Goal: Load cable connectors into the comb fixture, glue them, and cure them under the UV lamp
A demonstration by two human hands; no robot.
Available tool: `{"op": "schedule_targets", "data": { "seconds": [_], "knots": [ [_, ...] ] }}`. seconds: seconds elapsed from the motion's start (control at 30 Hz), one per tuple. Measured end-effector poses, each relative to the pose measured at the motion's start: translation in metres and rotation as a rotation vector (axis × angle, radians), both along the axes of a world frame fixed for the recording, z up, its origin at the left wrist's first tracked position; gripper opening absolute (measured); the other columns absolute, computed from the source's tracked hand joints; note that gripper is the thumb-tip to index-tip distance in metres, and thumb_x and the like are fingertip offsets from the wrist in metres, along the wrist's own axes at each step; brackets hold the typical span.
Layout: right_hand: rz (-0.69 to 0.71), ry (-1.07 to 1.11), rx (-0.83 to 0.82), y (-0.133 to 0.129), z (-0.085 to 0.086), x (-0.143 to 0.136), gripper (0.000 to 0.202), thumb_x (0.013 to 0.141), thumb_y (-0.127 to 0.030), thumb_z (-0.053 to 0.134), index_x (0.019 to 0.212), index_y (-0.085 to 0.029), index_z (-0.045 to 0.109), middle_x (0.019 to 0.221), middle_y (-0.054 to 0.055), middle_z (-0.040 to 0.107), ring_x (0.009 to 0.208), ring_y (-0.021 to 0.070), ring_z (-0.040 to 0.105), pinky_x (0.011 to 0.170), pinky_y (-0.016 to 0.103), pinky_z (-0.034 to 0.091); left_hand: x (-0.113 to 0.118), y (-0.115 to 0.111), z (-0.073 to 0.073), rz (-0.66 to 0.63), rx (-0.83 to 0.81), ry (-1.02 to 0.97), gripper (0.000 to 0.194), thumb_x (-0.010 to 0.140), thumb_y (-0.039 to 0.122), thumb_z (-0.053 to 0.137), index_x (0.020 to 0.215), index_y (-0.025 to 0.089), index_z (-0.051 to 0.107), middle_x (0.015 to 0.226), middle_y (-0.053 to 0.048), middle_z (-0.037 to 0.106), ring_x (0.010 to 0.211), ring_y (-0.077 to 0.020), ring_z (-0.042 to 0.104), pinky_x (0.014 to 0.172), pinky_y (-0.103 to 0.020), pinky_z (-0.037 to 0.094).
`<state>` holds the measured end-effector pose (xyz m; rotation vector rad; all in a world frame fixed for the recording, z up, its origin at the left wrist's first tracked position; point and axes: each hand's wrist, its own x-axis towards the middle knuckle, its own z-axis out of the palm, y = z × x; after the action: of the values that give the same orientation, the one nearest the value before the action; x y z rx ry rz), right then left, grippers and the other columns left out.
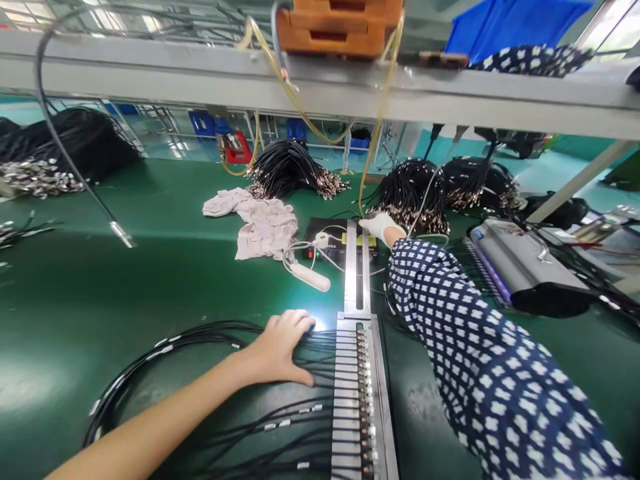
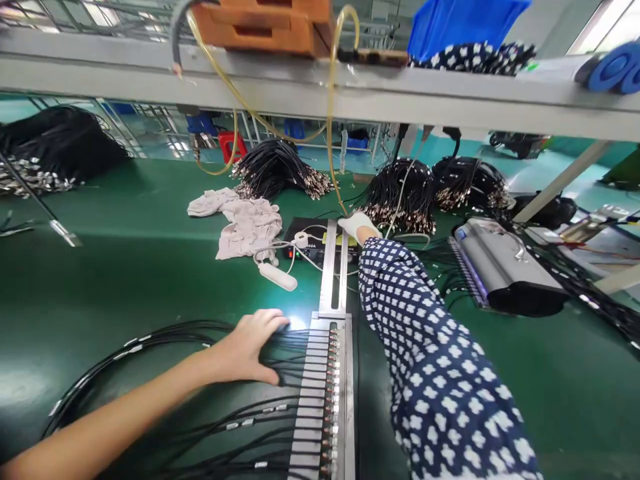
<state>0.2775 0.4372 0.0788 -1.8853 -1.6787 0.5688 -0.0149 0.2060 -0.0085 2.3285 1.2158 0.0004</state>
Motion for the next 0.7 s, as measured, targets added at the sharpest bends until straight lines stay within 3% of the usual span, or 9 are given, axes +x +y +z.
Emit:
{"op": "schedule_targets", "data": {
  "seconds": [0.07,0.1,0.17,0.23,0.33,0.43,0.57,0.63,0.7],
  "knots": [
    [0.030,0.070,0.055,-0.021,-0.001,0.001,0.044,0.079,-0.028,0.071,0.113,-0.002,0.063,0.116,0.020,0.064,0.112,0.0282,0.061,0.105,0.046,0.042,-0.038,-0.008,0.002,0.032,0.057,0.142,0.108,0.058,0.061,0.085,0.147,0.019,0.040,0.152,-0.012,0.031,0.138,-0.0325,0.027,0.113,-0.046,0.024],
    [0.069,0.118,0.086,-0.038,0.000,0.000,0.043,0.083,-0.027,0.067,0.118,-0.004,0.062,0.120,0.018,0.063,0.114,0.0246,0.060,0.107,0.042,0.042,-0.054,-0.010,0.002,0.078,0.094,0.192,0.099,0.066,0.058,0.083,0.146,0.019,0.041,0.152,-0.011,0.033,0.137,-0.0310,0.030,0.112,-0.044,0.026],
    [0.164,0.227,0.115,-0.082,0.000,-0.004,0.037,0.089,-0.027,0.058,0.119,-0.006,0.062,0.120,0.013,0.065,0.108,0.0173,0.063,0.103,0.032,0.046,-0.076,-0.013,0.002,0.096,0.134,0.247,0.062,0.086,0.048,0.069,0.137,0.017,0.050,0.140,-0.010,0.046,0.126,-0.0253,0.042,0.102,-0.038,0.034],
    [0.250,0.301,0.112,-0.137,-0.007,-0.009,0.035,0.090,-0.032,0.058,0.115,-0.008,0.063,0.116,0.010,0.066,0.105,0.0153,0.064,0.099,0.028,0.048,-0.082,-0.013,0.005,0.002,0.149,0.275,0.033,0.096,0.037,0.056,0.121,0.015,0.058,0.121,-0.009,0.056,0.110,-0.0222,0.051,0.092,-0.035,0.036],
    [0.380,0.337,0.025,-0.218,-0.037,-0.010,0.035,0.090,-0.039,0.057,0.111,-0.011,0.064,0.108,0.009,0.067,0.096,0.0164,0.065,0.091,0.031,0.052,-0.073,-0.010,0.015,-0.141,0.078,0.307,0.013,0.091,0.023,0.054,0.094,0.012,0.059,0.099,-0.009,0.058,0.097,-0.0233,0.051,0.089,-0.037,0.033],
    [0.355,0.022,0.184,-0.272,-0.083,-0.003,0.046,0.090,-0.042,0.051,0.126,-0.015,0.061,0.134,0.012,0.053,0.124,0.0235,0.053,0.108,0.041,0.044,-0.065,-0.001,0.026,-0.169,-0.067,0.291,0.011,0.080,0.022,0.054,0.075,0.012,0.050,0.091,-0.010,0.055,0.098,-0.0250,0.049,0.087,-0.036,0.033],
    [0.213,-0.209,0.212,-0.299,-0.131,0.007,0.058,0.098,-0.046,0.035,0.140,-0.010,0.052,0.144,0.017,0.043,0.134,0.0298,0.042,0.112,0.050,0.037,-0.068,0.011,0.043,-0.173,-0.381,0.256,0.021,0.078,0.034,0.051,0.081,0.014,0.047,0.088,-0.009,0.056,0.088,-0.0199,0.054,0.075,-0.028,0.041],
    [0.217,-0.231,0.233,-0.300,-0.139,0.009,0.056,0.101,-0.045,0.030,0.141,-0.011,0.050,0.143,0.014,0.046,0.132,0.0271,0.043,0.112,0.047,0.037,-0.066,0.015,0.062,-0.164,-0.570,0.264,0.034,0.080,0.047,0.050,0.089,0.014,0.050,0.079,-0.006,0.056,0.070,-0.0157,0.053,0.062,-0.025,0.041],
    [0.226,-0.234,0.269,-0.299,-0.140,0.009,0.055,0.102,-0.044,0.029,0.140,-0.012,0.050,0.141,0.012,0.049,0.130,0.0257,0.044,0.112,0.045,0.037,-0.057,0.015,0.087,-0.130,-0.631,0.248,0.045,0.079,0.056,0.052,0.088,0.013,0.052,0.070,-0.004,0.049,0.059,-0.0117,0.043,0.052,-0.023,0.033]
  ]
}}
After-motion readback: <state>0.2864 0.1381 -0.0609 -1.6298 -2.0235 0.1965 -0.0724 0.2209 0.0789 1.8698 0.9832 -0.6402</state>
